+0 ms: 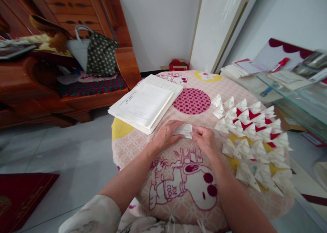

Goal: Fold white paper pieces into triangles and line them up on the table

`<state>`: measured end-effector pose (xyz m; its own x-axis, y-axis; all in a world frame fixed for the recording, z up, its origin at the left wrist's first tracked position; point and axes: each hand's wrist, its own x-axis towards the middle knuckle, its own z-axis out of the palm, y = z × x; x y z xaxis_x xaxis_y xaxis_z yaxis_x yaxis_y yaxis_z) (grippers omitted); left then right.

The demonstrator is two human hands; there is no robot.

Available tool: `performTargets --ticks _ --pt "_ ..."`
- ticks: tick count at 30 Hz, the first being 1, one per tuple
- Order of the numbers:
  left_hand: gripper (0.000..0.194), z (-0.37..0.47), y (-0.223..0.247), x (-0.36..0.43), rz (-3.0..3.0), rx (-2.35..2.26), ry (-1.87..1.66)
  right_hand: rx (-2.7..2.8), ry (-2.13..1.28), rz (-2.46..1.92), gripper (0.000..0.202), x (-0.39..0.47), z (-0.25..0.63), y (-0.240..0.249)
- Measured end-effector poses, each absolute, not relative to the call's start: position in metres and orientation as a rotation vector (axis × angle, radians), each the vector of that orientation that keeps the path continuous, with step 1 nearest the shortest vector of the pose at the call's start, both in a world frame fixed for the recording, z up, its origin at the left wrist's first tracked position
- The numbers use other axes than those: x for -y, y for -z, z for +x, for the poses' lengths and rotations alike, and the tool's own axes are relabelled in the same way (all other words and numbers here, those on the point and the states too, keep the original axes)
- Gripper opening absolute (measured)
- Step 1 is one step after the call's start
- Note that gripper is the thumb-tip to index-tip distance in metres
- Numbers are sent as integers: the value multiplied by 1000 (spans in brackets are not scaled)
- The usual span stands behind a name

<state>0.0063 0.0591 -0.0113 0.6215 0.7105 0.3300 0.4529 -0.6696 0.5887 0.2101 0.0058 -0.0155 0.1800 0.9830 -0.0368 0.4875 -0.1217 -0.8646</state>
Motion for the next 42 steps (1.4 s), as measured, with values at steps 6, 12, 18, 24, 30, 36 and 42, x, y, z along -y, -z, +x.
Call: performTargets --ticks 6,12,18,24,30,36,42 --pt "52 10 5 -53 2494 -906 -957 1419 -762 -1619 23 -2 204 7" --pt "14 12 1 -49 2440 -816 -1102 1529 -734 -1465 23 5 201 -7" --pt "19 11 -2 -47 2407 -774 -1178 1428 -767 -1573 39 6 205 -10" --pt "20 12 -5 -44 2442 -732 -1129 1341 -559 -1684 51 -1 214 -2" --pt "20 6 4 -50 2511 -681 -932 1337 -681 -1719 40 -4 219 7" --pt "34 -1 9 -52 2552 -560 -716 1679 -452 -2027 28 0 217 2" --pt "36 3 0 -50 2501 -507 -614 1960 -140 -1745 37 10 213 -8"
